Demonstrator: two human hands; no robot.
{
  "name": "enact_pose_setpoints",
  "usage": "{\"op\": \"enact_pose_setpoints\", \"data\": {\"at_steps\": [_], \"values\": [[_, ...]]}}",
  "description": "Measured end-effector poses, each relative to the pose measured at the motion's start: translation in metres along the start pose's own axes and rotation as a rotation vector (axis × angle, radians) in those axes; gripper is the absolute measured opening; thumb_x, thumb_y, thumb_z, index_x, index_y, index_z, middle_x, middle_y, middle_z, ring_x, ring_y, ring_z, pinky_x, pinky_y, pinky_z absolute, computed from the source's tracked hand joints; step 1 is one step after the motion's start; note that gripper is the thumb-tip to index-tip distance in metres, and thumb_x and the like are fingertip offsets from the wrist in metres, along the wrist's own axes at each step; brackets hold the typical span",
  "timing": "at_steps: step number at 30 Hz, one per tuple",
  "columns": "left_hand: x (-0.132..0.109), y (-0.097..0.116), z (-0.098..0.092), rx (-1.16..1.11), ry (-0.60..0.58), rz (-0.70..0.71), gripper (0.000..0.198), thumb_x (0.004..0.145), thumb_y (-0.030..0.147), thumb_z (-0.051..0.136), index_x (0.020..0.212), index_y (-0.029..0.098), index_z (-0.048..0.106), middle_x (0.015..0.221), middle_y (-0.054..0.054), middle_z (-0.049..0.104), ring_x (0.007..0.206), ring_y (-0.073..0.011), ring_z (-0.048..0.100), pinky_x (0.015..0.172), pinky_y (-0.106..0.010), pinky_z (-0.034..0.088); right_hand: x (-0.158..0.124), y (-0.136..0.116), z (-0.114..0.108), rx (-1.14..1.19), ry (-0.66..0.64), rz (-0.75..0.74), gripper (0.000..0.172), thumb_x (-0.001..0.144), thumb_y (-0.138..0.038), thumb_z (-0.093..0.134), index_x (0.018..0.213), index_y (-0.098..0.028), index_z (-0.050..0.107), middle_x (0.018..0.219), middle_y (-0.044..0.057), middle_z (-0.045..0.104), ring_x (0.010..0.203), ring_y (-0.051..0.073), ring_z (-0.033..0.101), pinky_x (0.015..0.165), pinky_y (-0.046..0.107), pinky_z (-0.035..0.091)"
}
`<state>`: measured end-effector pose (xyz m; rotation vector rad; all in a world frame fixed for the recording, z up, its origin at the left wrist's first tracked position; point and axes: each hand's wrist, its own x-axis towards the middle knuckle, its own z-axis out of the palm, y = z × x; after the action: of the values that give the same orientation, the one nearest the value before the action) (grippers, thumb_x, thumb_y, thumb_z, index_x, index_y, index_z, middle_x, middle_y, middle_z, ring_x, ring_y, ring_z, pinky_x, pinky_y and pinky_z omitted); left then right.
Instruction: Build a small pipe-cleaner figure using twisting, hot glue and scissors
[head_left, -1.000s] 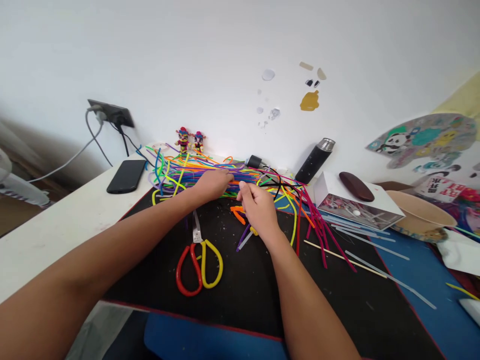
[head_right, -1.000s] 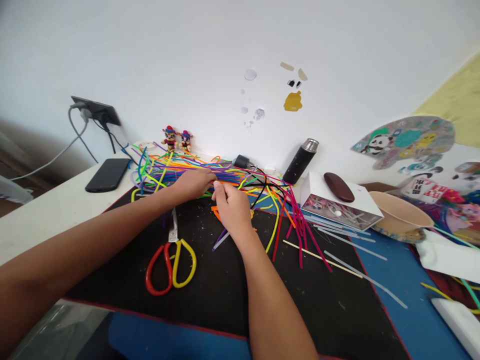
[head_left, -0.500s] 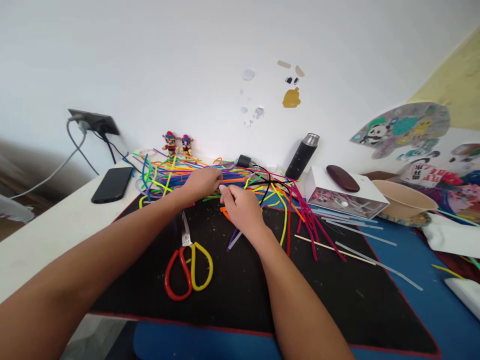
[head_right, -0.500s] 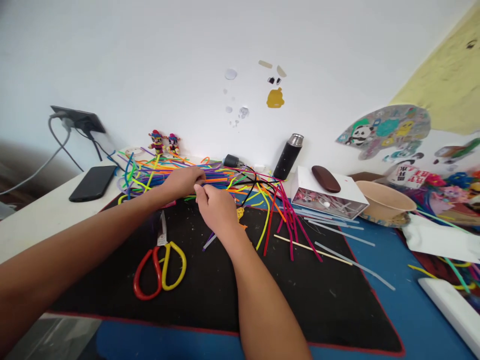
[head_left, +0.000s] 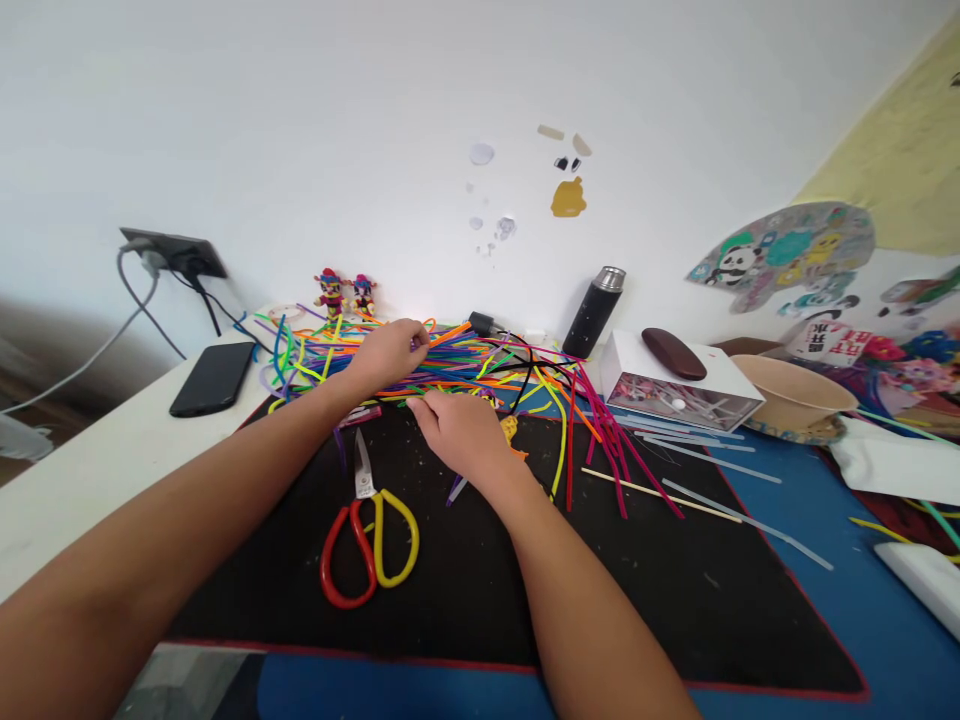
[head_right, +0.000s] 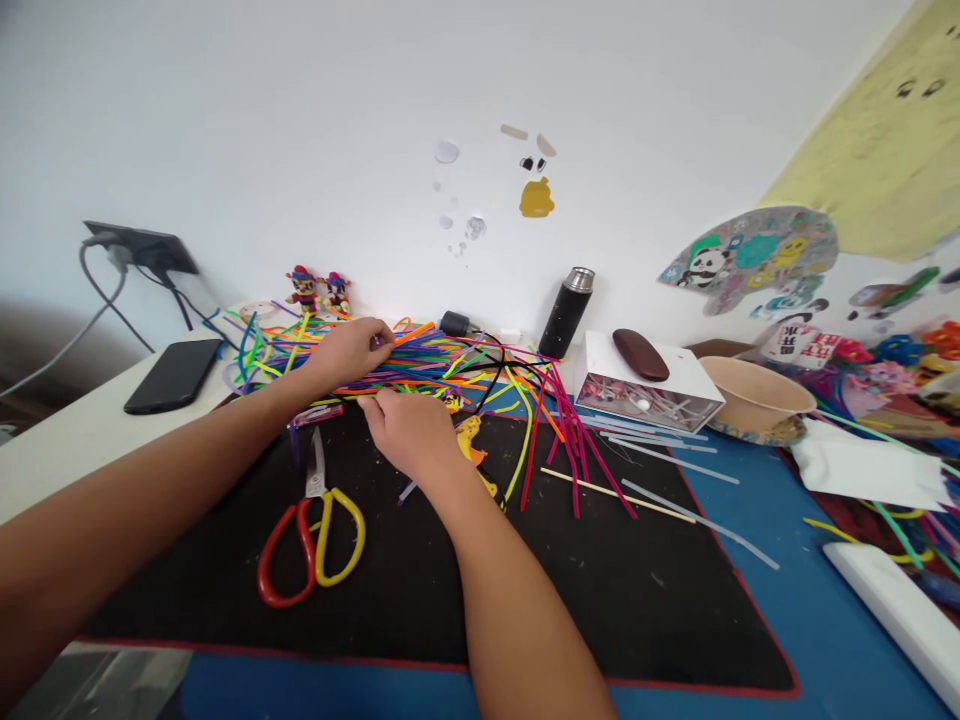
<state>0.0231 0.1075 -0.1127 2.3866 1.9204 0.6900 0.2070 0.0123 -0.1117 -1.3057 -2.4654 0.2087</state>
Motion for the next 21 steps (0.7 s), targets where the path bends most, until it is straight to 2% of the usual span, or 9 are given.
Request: {"op": "enact_pose_setpoints", "data": {"at_steps": [9,12,16,21], "values": [[0.001,0.003,0.000,0.067,-0.036,-0.008,0.026,0.088,0.028,0.057,0.110,0.022,0.069,0.096,-0.009,0.079,0.085,-0.0293,0.074,0.074,-0.034,0.049,-0.001,-0.002,0.000,-0.041,-0.011,-0.028,0.047,0.114,-0.045,0.039,0.096,-0.019,0.075,0.091,0.008,0.080,0.080,0.022,0.073,0.065,0.031,0.033],[0.004,0.001,-0.008,-0.042,0.025,-0.012,0.022,0.088,0.028,0.058,0.105,0.022,0.069,0.095,-0.008,0.080,0.084,-0.0276,0.073,0.074,-0.033,0.049,-0.001,-0.002,0.000,-0.045,-0.012,-0.039,0.048,0.113,-0.045,0.040,0.095,-0.019,0.075,0.091,0.008,0.080,0.080,0.022,0.073,0.064,0.031,0.033],[0.013,-0.004,-0.028,-0.268,0.184,-0.032,0.019,0.085,0.028,0.060,0.100,0.021,0.068,0.091,-0.007,0.080,0.081,-0.0244,0.072,0.073,-0.032,0.050,-0.002,-0.004,-0.002,-0.039,-0.029,-0.040,0.048,0.114,-0.045,0.039,0.099,-0.019,0.077,0.092,0.008,0.080,0.081,0.022,0.073,0.067,0.030,0.036],[0.022,-0.010,-0.049,-0.511,0.182,-0.055,0.019,0.081,0.028,0.063,0.097,0.019,0.067,0.083,-0.006,0.079,0.061,-0.0175,0.063,0.060,-0.031,0.048,-0.002,-0.005,-0.003,-0.032,-0.052,-0.035,0.048,0.113,-0.045,0.039,0.101,-0.020,0.077,0.095,0.009,0.080,0.085,0.023,0.073,0.070,0.030,0.040]]}}
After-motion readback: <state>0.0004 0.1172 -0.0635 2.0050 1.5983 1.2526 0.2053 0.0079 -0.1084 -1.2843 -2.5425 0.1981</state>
